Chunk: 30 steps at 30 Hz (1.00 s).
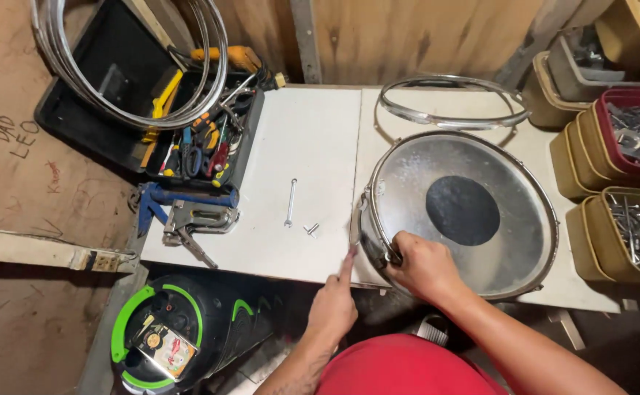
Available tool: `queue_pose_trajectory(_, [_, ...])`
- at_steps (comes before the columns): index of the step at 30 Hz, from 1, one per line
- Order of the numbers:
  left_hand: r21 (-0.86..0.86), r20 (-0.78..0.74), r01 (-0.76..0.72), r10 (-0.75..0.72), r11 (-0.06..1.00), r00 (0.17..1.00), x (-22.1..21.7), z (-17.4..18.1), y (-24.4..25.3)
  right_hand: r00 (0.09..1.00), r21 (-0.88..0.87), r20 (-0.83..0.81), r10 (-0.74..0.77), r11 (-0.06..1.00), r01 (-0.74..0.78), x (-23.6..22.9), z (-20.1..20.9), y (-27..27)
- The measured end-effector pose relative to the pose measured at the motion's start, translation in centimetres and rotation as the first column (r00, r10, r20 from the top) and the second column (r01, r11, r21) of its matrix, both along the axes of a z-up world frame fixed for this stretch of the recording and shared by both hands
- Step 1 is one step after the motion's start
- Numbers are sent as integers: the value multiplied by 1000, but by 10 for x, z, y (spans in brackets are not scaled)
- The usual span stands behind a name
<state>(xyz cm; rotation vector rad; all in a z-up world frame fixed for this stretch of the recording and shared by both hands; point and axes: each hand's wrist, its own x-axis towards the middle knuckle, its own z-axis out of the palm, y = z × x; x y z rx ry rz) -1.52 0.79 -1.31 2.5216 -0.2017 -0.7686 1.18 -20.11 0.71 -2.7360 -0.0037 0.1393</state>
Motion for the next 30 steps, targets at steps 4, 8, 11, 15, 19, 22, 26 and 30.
queue_pose_trajectory(4, [-22,101,-31,33,999,994,1,-26,6,1000,-40,17,21,999,-20,5,-5,-4])
queue_pose_trajectory(8, [-182,276,-171,217,968,936,0,1,2,999,-21,-28,21,1000,-21,4,-1,-3])
queue_pose_trajectory(11, [-143,91,-265,279,954,956,15,22,3,998,-10,-56,8,1000,-8,5,6,-10])
queue_pose_trajectory(15, [99,117,-322,310,942,943,40,-1,17,974,-13,-206,-97,995,96,7,62,-28])
queue_pose_trajectory(19, [158,168,-293,267,943,949,60,-21,32,975,43,-51,-217,975,219,3,107,-66])
queue_pose_trajectory(22, [146,112,-358,344,922,932,76,-43,31,918,175,-155,-365,904,389,5,142,-97])
queue_pose_trajectory(26, [278,413,-292,160,915,897,92,-108,39,884,288,-26,-467,843,454,-6,137,-141])
queue_pose_trajectory(30, [270,590,-350,133,897,796,95,-123,33,818,415,78,-570,765,493,-23,128,-175])
